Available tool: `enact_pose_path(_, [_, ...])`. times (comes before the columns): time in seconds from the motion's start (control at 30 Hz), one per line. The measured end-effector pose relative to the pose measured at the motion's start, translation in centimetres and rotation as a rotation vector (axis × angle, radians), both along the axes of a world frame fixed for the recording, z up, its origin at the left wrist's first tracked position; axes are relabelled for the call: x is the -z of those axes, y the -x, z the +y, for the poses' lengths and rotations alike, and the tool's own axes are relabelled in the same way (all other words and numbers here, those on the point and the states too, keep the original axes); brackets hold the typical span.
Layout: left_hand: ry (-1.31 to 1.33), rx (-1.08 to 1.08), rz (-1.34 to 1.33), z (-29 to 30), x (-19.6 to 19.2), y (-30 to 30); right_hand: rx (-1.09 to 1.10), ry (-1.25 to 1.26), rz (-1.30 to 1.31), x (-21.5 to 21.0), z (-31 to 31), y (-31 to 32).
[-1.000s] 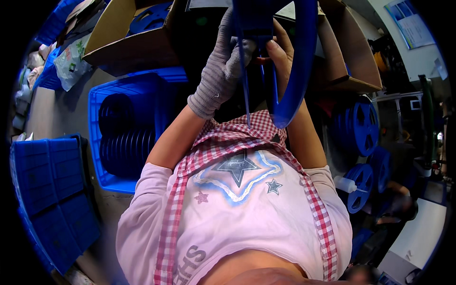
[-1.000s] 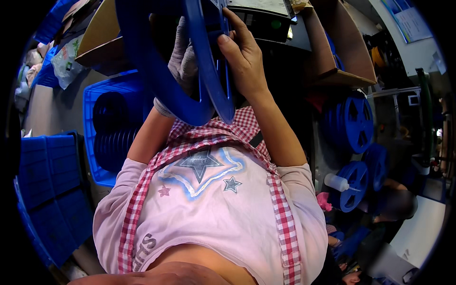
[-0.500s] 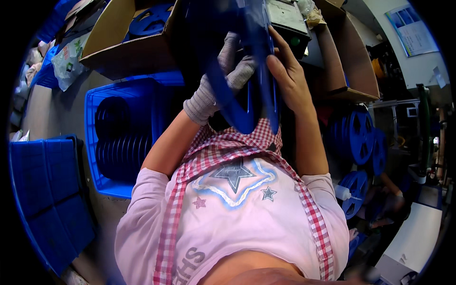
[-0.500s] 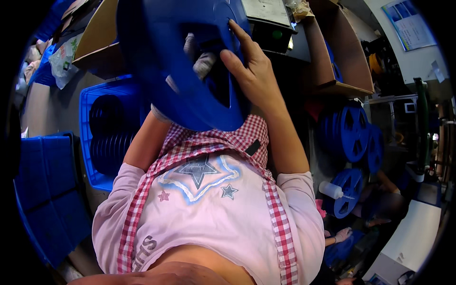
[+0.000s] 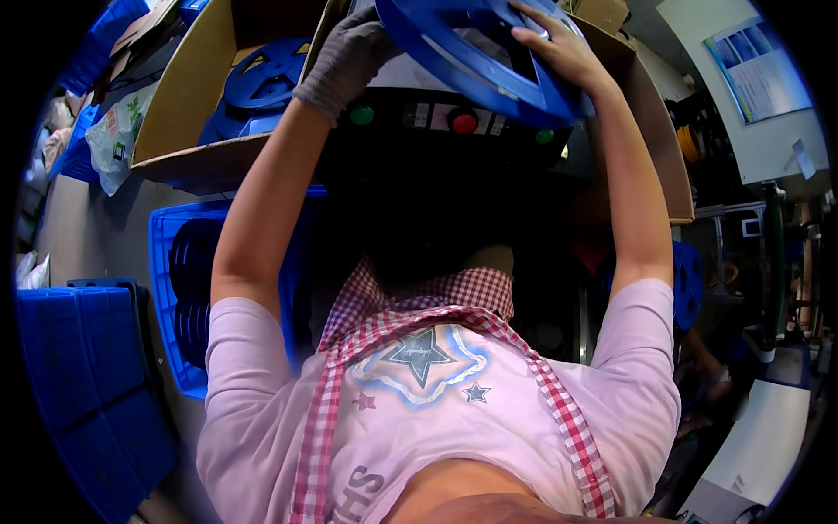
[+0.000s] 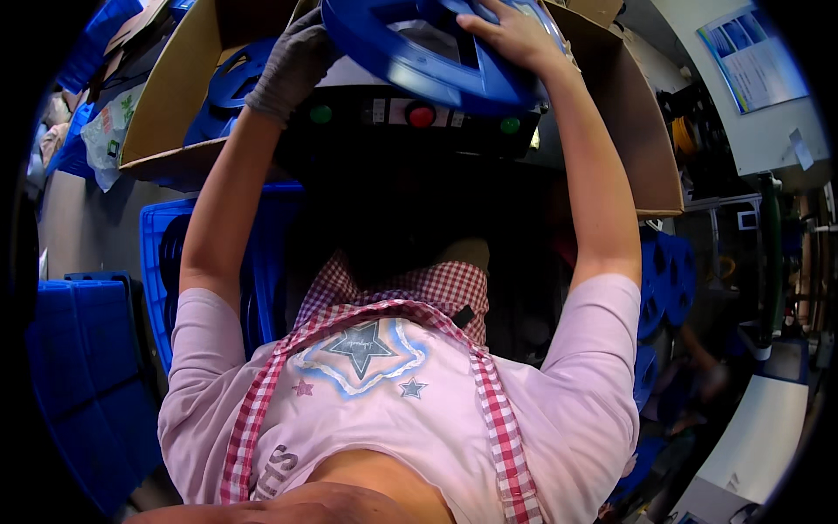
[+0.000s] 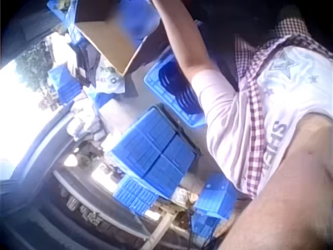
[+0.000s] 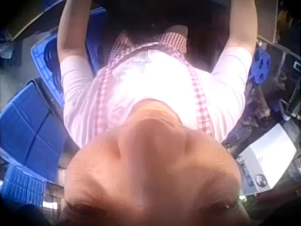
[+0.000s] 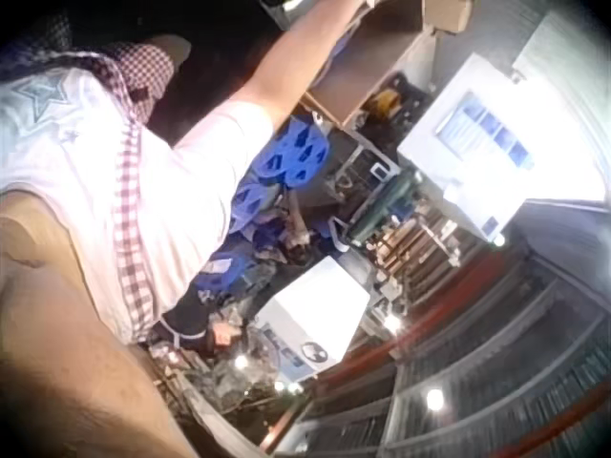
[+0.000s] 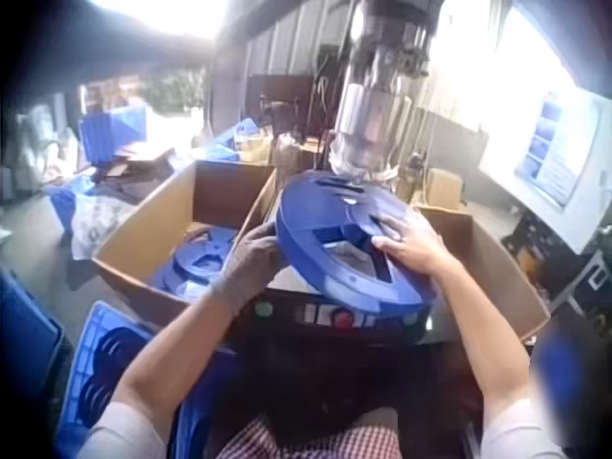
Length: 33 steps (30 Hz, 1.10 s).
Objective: The person repeatedly picks up blue plastic wheel-like parts, places them into a machine, presses a button, and then removes them to place into a cardboard box. The person handles the parts one at a time throughout the clip.
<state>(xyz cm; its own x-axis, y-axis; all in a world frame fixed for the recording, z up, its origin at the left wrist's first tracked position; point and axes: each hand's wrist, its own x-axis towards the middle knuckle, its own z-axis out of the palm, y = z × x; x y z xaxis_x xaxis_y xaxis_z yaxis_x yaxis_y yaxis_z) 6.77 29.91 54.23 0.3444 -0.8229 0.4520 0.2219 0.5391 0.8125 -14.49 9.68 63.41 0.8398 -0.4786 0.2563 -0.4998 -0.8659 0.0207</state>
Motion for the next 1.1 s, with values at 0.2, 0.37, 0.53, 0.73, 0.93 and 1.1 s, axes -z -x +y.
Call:
enact_pose_path(0.2, [-0.129, -0.101, -0.042, -3.4, -0.6, -2.9, -0.095, -0.177, -0.007, 0.3, -5.7, -5.4])
enact_pose_path(0.37, [-0.041, 0.016, 0.035, -3.5, 2.3, -5.0, -0.001, -0.122, 0.067, -1.2, -2.8, -5.6])
enact_pose_path(0.53, [0.007, 0.011, -0.154, -4.4, 6.6, -8.8, -0.036, -0.183, 0.068, -0.7, -3.7, -6.8])
enact_pose_path(0.73, [-0.336, -0.321, -0.231, 0.4, -0.8, -1.0, -0.231, 0.348, 0.064, 1.7, -8.3, -3.6])
enact_pose_path(0.93, [-0.563, -0.882, -1.249, 6.3, 1.7, 2.9, -0.062, 0.028, -0.397, 8.3, -2.0, 10.7])
enact_pose_path(1.1, [-0.563, -0.886, -1.33, 5.5, 3.5, 3.0, 0.08, -0.024, -0.292, 12.8, -3.0, 13.7])
